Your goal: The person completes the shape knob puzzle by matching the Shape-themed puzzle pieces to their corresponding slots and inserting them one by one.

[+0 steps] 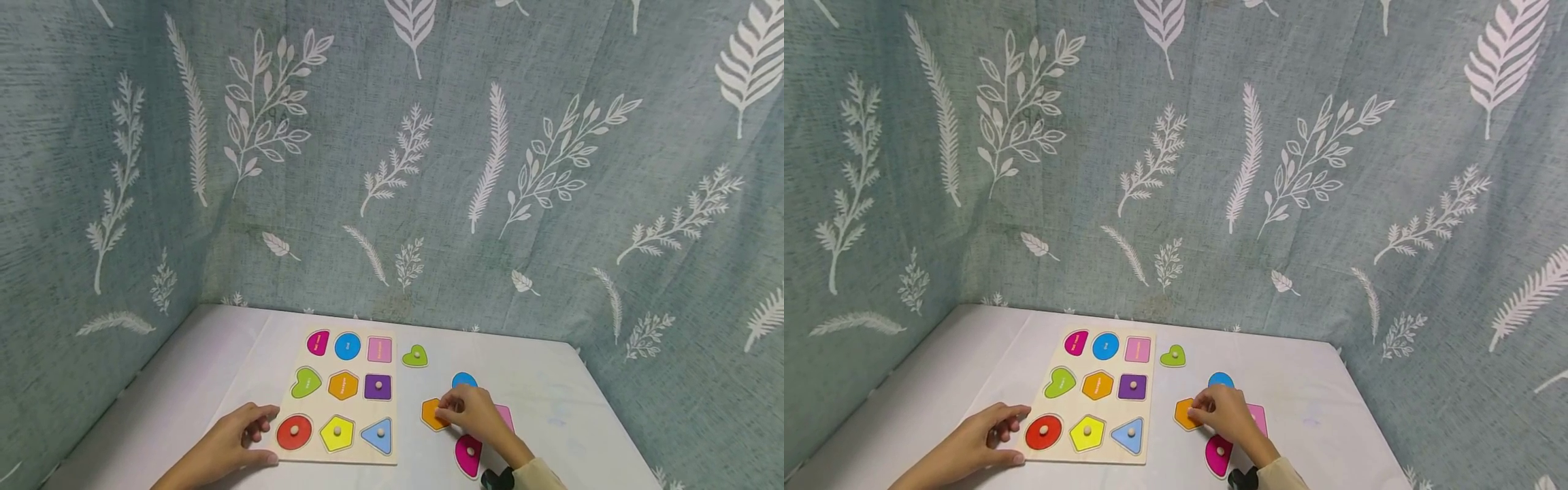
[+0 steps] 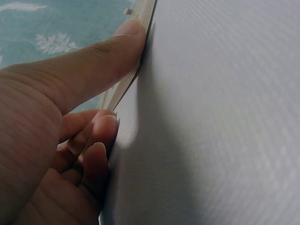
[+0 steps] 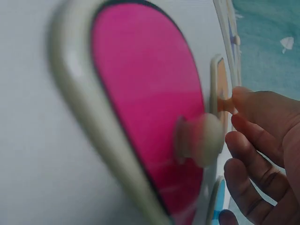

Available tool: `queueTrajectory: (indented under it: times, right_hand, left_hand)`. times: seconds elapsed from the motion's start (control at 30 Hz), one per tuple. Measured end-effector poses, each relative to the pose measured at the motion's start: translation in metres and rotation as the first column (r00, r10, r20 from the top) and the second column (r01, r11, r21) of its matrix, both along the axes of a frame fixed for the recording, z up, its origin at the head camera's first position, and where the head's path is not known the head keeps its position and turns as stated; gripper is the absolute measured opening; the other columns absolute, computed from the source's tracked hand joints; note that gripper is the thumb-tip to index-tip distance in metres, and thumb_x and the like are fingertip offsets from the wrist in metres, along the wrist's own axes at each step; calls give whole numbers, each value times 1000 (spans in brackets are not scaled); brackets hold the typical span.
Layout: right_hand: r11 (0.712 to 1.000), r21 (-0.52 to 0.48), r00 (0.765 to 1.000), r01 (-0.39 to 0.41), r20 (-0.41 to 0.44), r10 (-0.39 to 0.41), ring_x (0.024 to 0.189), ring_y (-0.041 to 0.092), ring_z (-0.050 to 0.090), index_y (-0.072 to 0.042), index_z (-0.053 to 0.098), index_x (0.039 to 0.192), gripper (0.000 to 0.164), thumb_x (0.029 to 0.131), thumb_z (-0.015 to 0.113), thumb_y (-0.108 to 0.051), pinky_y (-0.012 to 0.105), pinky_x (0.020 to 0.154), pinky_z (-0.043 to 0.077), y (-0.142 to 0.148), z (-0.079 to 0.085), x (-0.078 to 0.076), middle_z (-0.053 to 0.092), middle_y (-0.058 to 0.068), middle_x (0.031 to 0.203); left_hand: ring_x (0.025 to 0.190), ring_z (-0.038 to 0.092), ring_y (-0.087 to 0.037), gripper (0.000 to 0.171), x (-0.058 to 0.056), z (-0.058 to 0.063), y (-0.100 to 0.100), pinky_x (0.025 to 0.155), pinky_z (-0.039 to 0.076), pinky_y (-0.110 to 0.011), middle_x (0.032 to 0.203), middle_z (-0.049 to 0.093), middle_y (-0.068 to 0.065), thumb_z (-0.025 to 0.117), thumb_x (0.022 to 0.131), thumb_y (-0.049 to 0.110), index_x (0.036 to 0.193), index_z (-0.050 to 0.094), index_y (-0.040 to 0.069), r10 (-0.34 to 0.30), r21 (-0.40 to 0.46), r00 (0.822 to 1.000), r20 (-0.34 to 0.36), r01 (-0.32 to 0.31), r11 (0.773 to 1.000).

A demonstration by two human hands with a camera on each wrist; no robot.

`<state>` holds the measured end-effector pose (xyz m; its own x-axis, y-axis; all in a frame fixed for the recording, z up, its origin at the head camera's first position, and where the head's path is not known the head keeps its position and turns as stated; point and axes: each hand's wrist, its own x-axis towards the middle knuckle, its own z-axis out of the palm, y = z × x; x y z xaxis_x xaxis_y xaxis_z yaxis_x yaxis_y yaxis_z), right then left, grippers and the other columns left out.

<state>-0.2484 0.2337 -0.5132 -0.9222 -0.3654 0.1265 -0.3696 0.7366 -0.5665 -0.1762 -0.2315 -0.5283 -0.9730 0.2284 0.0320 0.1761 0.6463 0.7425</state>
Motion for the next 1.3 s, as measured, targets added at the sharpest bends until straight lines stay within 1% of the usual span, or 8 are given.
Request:
queueTrajectory:
  times: [0.07, 0.17, 0.4, 0.53, 0.63, 0.9, 1.2, 1.3]
  right_hand:
    - [1000, 0, 1000, 7, 17, -7, 70, 6, 52, -18, 76, 89, 14, 90, 81, -31, 23, 61, 47, 1, -2, 2, 61, -15, 77]
    - [1000, -4, 1000, 8, 16, -8, 72, 6, 52, -18, 77, 90, 13, 89, 82, -30, 23, 63, 47, 1, -5, 3, 61, -14, 78]
    - [1000, -29, 1000, 2, 10, -1, 73, 7, 52, -18, 77, 92, 11, 90, 82, -27, 23, 64, 48, 1, -5, 3, 60, -13, 79]
    - [999, -39, 1000, -7, 6, 7, 74, 7, 52, -18, 76, 92, 9, 90, 81, -26, 23, 65, 48, 1, -6, 3, 60, -12, 79]
    - [999, -41, 1000, -12, 9, 13, 75, 7, 52, -18, 76, 92, 9, 91, 81, -26, 23, 65, 49, 1, -8, 2, 59, -12, 80]
    - [999, -38, 1000, -5, 23, 6, 73, 7, 53, -18, 76, 92, 11, 90, 81, -28, 22, 65, 49, 0, -11, 0, 58, -11, 79]
    - [1000, -6, 1000, -27, -12, 27, 71, 6, 51, -20, 76, 89, 10, 92, 79, -29, 23, 62, 47, -1, -10, 0, 56, -12, 77]
    - [1000, 1, 1000, -26, -15, 26, 70, 5, 51, -21, 76, 89, 10, 93, 78, -30, 23, 62, 46, -2, -9, 0, 55, -12, 77]
  left_hand:
    - [78, 50, -9, 81, -1, 0, 1, 66, 47, -21, 89, 52, 1, 98, 63, 33, 127, 65, -3, 8, -2, 1000, 6, -8, 1000]
    - [78, 50, -10, 80, -1, 0, 2, 66, 47, -21, 88, 52, 1, 98, 62, 33, 126, 65, -3, 22, -3, 1000, 17, -22, 1000]
    - [77, 50, -8, 81, -1, 0, 1, 65, 47, -21, 89, 52, 1, 98, 62, 35, 126, 66, -3, 5, -1, 1000, -4, -5, 1000]
    - [77, 50, -8, 80, -1, -1, 1, 65, 46, -21, 89, 52, 1, 98, 62, 34, 126, 66, -3, 6, -3, 1000, 2, -6, 1000]
    - [77, 50, -9, 80, -1, 0, 1, 66, 47, -21, 88, 52, 1, 98, 62, 33, 126, 66, -3, 18, -5, 1000, 13, -18, 1000]
    - [78, 51, -13, 79, -1, 1, 4, 67, 48, -22, 88, 52, 1, 99, 61, 29, 126, 66, -2, 57, -10, 998, 31, -57, 998]
    - [78, 51, -11, 81, -1, 0, 3, 66, 47, -22, 88, 52, 1, 99, 62, 32, 126, 65, -3, 36, 0, 999, 18, -36, 999]
    - [78, 51, -11, 81, -1, -1, 2, 66, 48, -22, 88, 52, 1, 99, 61, 33, 127, 66, -2, 45, 2, 999, 24, -45, 999]
